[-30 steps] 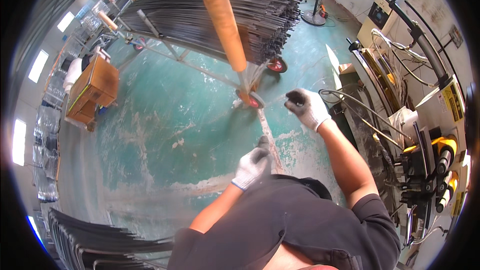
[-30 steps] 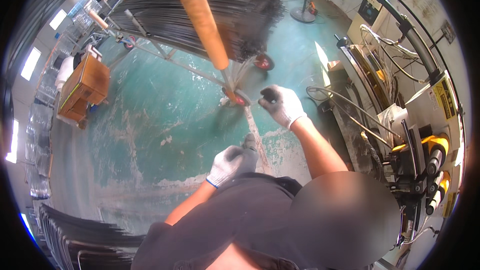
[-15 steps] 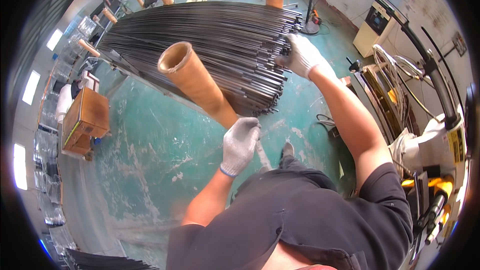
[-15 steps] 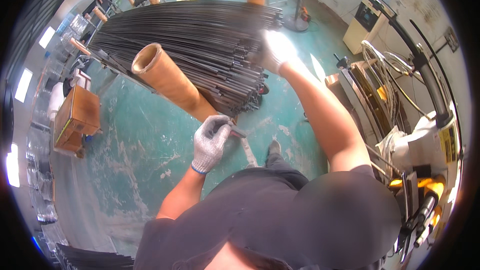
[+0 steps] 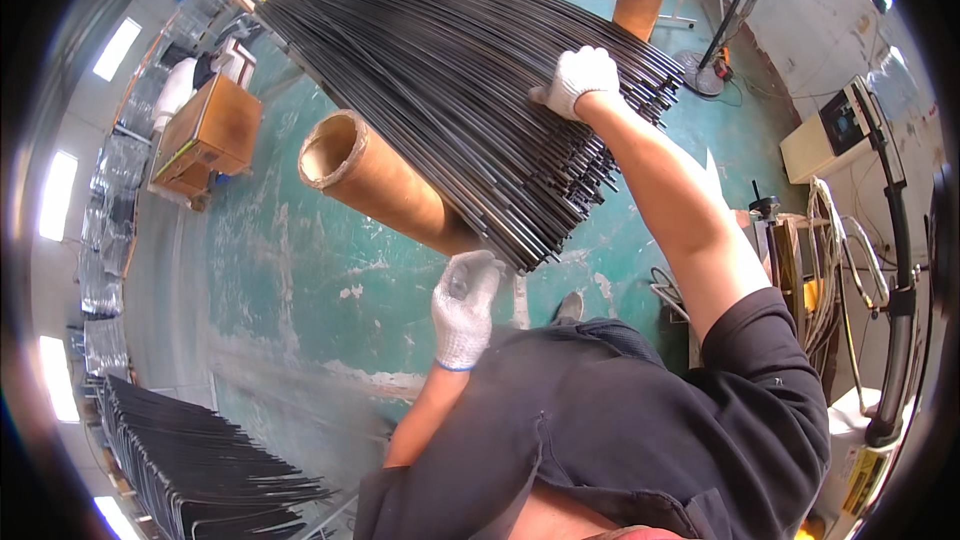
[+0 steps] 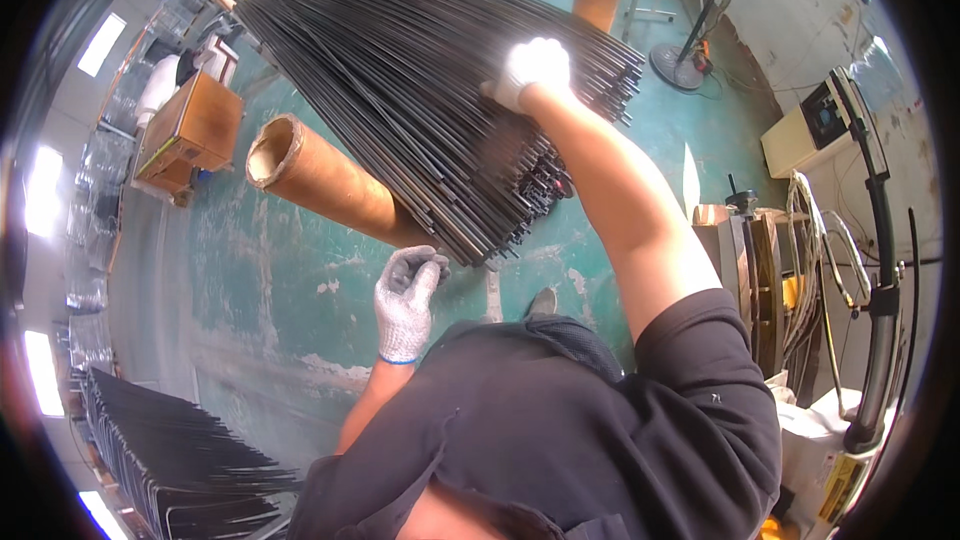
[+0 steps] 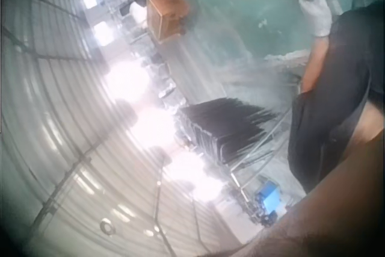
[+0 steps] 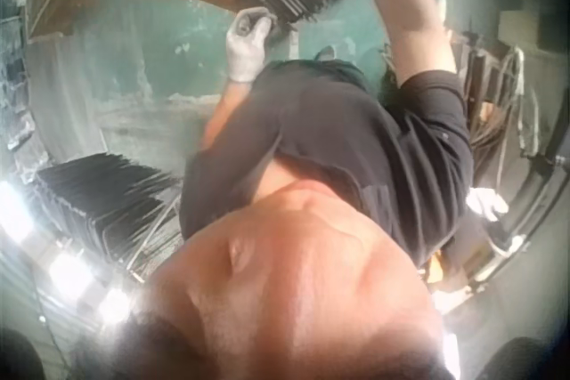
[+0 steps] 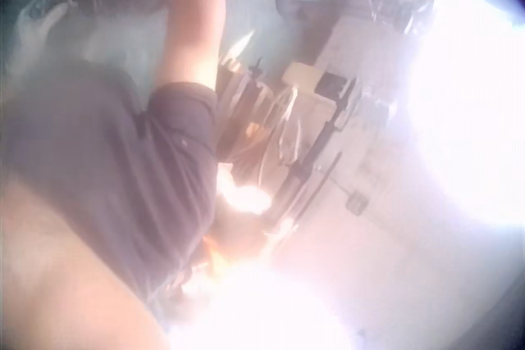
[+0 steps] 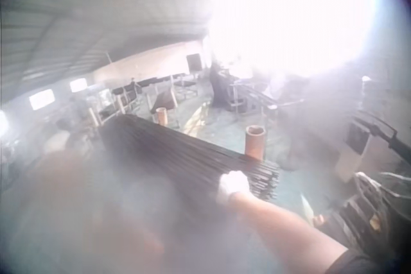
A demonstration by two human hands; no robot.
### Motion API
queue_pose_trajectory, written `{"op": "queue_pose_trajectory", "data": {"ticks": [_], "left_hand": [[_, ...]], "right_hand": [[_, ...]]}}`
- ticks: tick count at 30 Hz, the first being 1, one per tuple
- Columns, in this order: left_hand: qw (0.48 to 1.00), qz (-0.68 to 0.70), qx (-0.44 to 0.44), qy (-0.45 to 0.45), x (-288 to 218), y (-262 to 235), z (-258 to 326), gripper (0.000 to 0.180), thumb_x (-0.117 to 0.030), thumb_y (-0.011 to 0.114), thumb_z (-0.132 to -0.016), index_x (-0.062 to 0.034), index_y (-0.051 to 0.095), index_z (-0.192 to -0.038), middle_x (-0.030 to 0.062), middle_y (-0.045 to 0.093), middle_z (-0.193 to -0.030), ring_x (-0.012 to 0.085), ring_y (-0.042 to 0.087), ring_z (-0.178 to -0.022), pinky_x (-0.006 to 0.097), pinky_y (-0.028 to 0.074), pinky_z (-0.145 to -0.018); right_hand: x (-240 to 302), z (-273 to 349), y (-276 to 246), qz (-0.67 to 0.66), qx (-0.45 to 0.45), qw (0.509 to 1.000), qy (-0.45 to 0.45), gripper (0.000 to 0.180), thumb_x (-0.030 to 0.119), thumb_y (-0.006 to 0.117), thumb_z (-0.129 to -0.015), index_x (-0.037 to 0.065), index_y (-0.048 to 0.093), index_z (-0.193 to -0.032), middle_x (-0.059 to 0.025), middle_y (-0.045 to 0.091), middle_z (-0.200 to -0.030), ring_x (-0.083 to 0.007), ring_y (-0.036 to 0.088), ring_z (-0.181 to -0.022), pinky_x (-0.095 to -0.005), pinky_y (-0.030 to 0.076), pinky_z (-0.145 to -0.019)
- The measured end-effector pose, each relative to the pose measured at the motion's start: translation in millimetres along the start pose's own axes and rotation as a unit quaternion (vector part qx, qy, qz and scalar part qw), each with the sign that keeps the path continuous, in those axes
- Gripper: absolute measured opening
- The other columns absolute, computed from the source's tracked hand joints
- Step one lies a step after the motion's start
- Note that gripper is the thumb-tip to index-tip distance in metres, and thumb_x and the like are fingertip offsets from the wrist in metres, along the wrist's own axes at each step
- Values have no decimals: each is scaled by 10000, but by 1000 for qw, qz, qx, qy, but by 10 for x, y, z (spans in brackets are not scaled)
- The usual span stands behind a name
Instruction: The person feeds straight metal rods into a bending machine, which bends them into a U-shape. The person then removes the bent rods and stacks them on a nearby rack. This process is repeated multiple times throughout the video.
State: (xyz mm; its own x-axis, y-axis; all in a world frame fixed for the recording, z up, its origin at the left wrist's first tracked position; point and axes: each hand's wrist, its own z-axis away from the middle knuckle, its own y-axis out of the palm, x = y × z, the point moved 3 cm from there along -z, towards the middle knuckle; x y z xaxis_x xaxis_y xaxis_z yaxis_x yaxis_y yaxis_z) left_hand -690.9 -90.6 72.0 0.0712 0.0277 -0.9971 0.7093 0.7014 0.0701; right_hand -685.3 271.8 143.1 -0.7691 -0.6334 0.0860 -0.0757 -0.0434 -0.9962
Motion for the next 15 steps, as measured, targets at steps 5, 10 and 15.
{"op": "queue_pose_trajectory", "data": {"ticks": [5, 10, 15], "left_hand": [[999, -3, 30, -16, 17, 139, -48, 183, -2, 633, -997, 38, 635, -1175, 101, 717, -1040, 162, 685, -946, 312, 565, -892], [997, 7, 79, 12, -93, 227, -176, 173, 19, 631, -993, 30, 637, -1165, 96, 720, -1060, 140, 668, -988, 284, 534, -906], [997, 4, 79, -10, -104, 17, -227, 160, 11, 647, -990, 28, 643, -1150, 79, 714, -1022, 109, 657, -941, 266, 523, -845]], "right_hand": [[92, 79, 70, -41, 20, 998, -51, 602, 538, 716, -906, -19, 735, -1135, -266, 756, -1051, -407, 741, -1016, -459, 594, -901], [92, 46, 160, 0, 29, 997, -73, 495, 489, 638, -1000, 25, 784, -1094, -189, 781, -1032, -368, 751, -940, -442, 584, -847], [88, 101, -193, -24, 144, 987, -74, 552, 512, 810, -865, 13, 790, -1100, -177, 783, -999, -305, 742, -875, -418, 588, -840]]}}
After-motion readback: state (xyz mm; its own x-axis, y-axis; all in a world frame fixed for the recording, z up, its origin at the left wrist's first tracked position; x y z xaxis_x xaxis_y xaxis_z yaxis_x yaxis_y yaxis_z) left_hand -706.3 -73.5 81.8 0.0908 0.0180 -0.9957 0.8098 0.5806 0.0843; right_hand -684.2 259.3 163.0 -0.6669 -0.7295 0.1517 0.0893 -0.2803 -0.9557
